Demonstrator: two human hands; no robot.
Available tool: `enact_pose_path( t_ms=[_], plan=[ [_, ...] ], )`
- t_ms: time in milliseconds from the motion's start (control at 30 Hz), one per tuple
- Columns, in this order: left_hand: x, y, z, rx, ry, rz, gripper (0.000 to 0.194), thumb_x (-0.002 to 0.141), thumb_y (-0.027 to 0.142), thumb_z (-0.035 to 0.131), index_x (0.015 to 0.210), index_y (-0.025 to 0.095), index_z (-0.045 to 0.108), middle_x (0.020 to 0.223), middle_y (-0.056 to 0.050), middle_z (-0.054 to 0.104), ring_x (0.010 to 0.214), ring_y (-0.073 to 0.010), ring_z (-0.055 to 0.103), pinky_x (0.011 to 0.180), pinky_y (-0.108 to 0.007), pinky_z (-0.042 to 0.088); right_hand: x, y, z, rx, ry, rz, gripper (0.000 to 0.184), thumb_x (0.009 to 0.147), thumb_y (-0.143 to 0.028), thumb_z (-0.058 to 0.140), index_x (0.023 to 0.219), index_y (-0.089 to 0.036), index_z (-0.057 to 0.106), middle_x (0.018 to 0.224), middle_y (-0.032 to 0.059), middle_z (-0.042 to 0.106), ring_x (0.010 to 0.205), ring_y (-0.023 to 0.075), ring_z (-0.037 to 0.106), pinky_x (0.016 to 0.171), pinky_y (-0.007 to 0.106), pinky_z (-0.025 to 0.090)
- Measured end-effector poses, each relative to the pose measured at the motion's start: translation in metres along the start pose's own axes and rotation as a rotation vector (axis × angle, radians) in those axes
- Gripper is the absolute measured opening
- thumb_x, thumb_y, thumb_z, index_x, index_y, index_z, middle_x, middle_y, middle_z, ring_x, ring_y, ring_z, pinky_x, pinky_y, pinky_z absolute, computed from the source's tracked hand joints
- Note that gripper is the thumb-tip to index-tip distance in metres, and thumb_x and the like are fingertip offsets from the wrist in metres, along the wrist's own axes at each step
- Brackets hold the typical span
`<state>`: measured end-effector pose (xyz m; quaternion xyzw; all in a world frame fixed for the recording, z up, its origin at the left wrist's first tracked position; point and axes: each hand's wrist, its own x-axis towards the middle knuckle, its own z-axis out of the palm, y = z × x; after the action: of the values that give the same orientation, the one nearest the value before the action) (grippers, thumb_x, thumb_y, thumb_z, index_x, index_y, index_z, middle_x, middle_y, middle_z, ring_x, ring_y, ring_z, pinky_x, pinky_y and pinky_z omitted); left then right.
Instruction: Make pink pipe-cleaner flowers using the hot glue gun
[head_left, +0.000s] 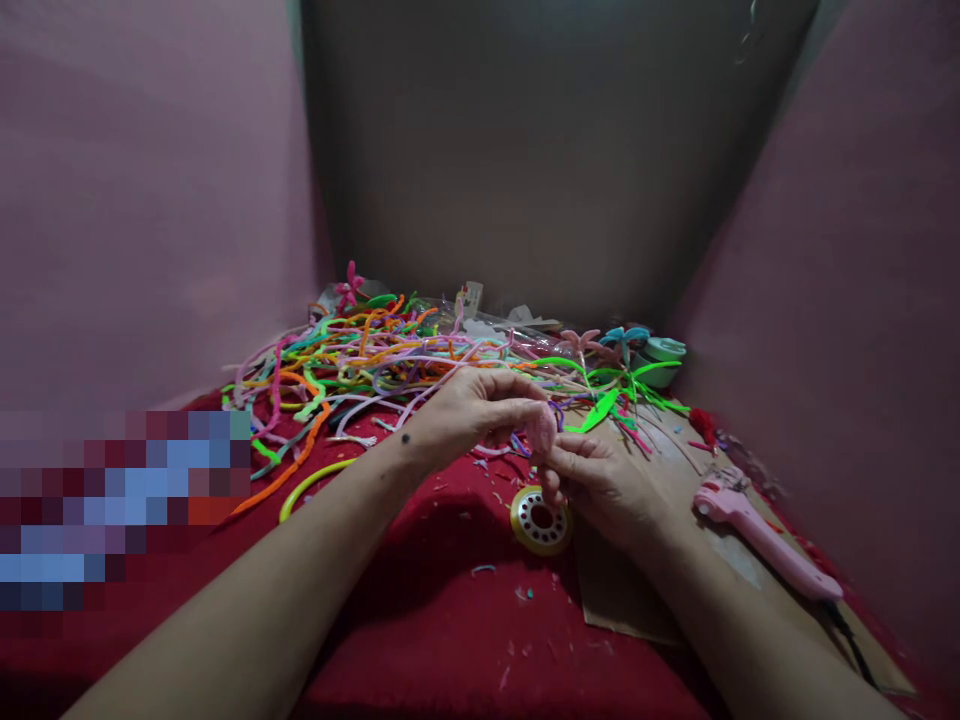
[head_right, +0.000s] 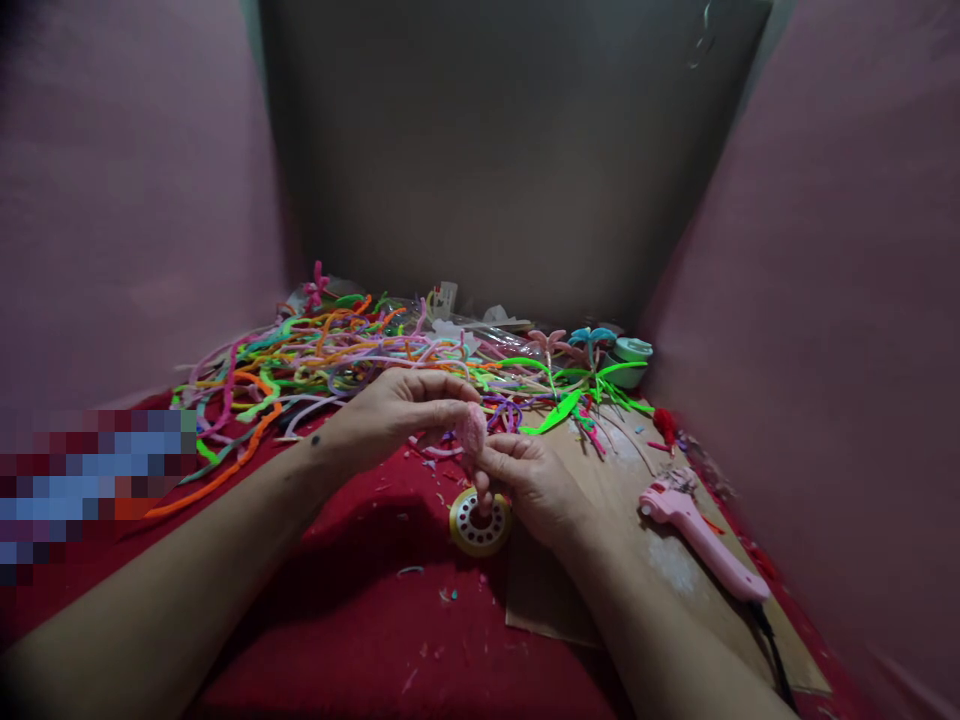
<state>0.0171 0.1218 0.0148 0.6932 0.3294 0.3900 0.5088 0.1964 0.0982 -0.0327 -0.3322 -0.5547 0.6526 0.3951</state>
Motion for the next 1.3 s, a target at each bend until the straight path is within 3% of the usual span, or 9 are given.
enact_pose_path(
  t_ms=[167, 367, 667, 800, 900, 1000, 1067, 1200, 1300],
  plan=[
    [-0.001, 0.005, 0.001, -0.041, -0.158, -0.004, 0.02, 0.069, 0.023, 0.066, 0.087, 0.015, 0.068, 0.067, 0.002, 0.06, 0.053, -0.0057, 0.046, 0.049, -0.018, 0.035, -0.003, -0.01, 0.004, -0.321, 0.13, -0.181, 0.031, 0.08, -0.038, 0.056, 0.061, -0.015, 0.059, 0.055, -0.0015, 0.053, 0.054, 0.0093, 0.045, 0.059, 0.024, 0.037],
    [-0.004, 0.006, 0.004, -0.038, -0.105, 0.071, 0.016, 0.067, 0.02, 0.067, 0.082, 0.016, 0.071, 0.072, 0.0, 0.063, 0.065, -0.009, 0.056, 0.063, -0.021, 0.045, -0.004, -0.008, 0.003, -0.492, 0.16, -0.347, 0.027, 0.082, -0.035, 0.053, 0.063, -0.017, 0.059, 0.058, -0.0014, 0.05, 0.059, 0.0116, 0.044, 0.061, 0.026, 0.037],
    [-0.005, 0.004, 0.004, -0.148, -0.167, -0.003, 0.031, 0.064, 0.013, 0.069, 0.094, 0.019, 0.067, 0.073, 0.001, 0.063, 0.066, -0.0087, 0.057, 0.064, -0.021, 0.047, -0.009, -0.02, 0.007, -0.477, 0.052, -0.304, 0.034, 0.085, -0.04, 0.048, 0.067, -0.014, 0.062, 0.057, -0.0006, 0.05, 0.057, 0.0108, 0.044, 0.062, 0.026, 0.039],
    [-0.005, 0.007, 0.003, -0.173, -0.183, -0.019, 0.028, 0.062, 0.012, 0.069, 0.089, 0.016, 0.063, 0.069, 0.001, 0.061, 0.058, -0.0075, 0.054, 0.052, -0.018, 0.042, -0.009, -0.024, 0.009, -0.498, 0.061, -0.279, 0.035, 0.085, -0.038, 0.048, 0.062, -0.014, 0.06, 0.054, -0.0007, 0.049, 0.055, 0.0104, 0.043, 0.059, 0.025, 0.039],
    [-0.005, 0.01, -0.001, -0.149, -0.05, 0.062, 0.03, 0.065, 0.014, 0.068, 0.092, 0.017, 0.058, 0.063, 0.003, 0.058, 0.048, -0.0057, 0.048, 0.045, -0.016, 0.037, -0.006, -0.015, 0.006, -0.577, 0.125, -0.333, 0.032, 0.085, -0.033, 0.048, 0.061, -0.015, 0.058, 0.054, -0.0008, 0.049, 0.053, 0.0106, 0.043, 0.056, 0.024, 0.038],
    [-0.003, 0.012, -0.007, -0.147, 0.239, 0.166, 0.011, 0.074, 0.025, 0.062, 0.076, 0.016, 0.056, 0.054, 0.005, 0.052, 0.042, -0.0042, 0.042, 0.042, -0.016, 0.033, -0.002, -0.005, 0.003, -0.757, 0.246, -0.493, 0.025, 0.085, -0.026, 0.048, 0.065, -0.016, 0.059, 0.059, 0.0002, 0.05, 0.058, 0.0118, 0.046, 0.059, 0.024, 0.039],
    [-0.002, 0.012, -0.01, -0.161, 0.384, 0.181, 0.021, 0.076, 0.029, 0.06, 0.064, 0.015, 0.05, 0.049, 0.006, 0.046, 0.039, -0.0038, 0.038, 0.039, -0.016, 0.03, -0.001, -0.001, 0.001, -0.907, 0.335, -0.63, 0.021, 0.085, -0.021, 0.047, 0.072, -0.017, 0.063, 0.061, 0.0007, 0.052, 0.06, 0.0122, 0.047, 0.061, 0.023, 0.039],
    [0.0, 0.01, -0.01, -0.156, 0.418, 0.116, 0.034, 0.077, 0.035, 0.058, 0.055, 0.016, 0.041, 0.043, 0.008, 0.036, 0.034, -0.0027, 0.028, 0.034, -0.016, 0.022, -0.001, -0.003, 0.0, -1.086, 0.448, -0.829, 0.02, 0.086, -0.015, 0.045, 0.077, -0.017, 0.062, 0.063, 0.0012, 0.057, 0.058, 0.0115, 0.048, 0.058, 0.022, 0.038],
    [0.001, 0.01, -0.004, -0.017, 0.374, 0.052, 0.042, 0.079, 0.04, 0.054, 0.049, 0.016, 0.038, 0.038, 0.007, 0.032, 0.033, -0.0024, 0.027, 0.034, -0.016, 0.02, 0.001, -0.004, -0.002, -1.131, 0.489, -0.848, 0.021, 0.087, -0.014, 0.043, 0.074, -0.016, 0.06, 0.063, 0.0024, 0.057, 0.058, 0.0122, 0.048, 0.058, 0.023, 0.038]
  ],
)
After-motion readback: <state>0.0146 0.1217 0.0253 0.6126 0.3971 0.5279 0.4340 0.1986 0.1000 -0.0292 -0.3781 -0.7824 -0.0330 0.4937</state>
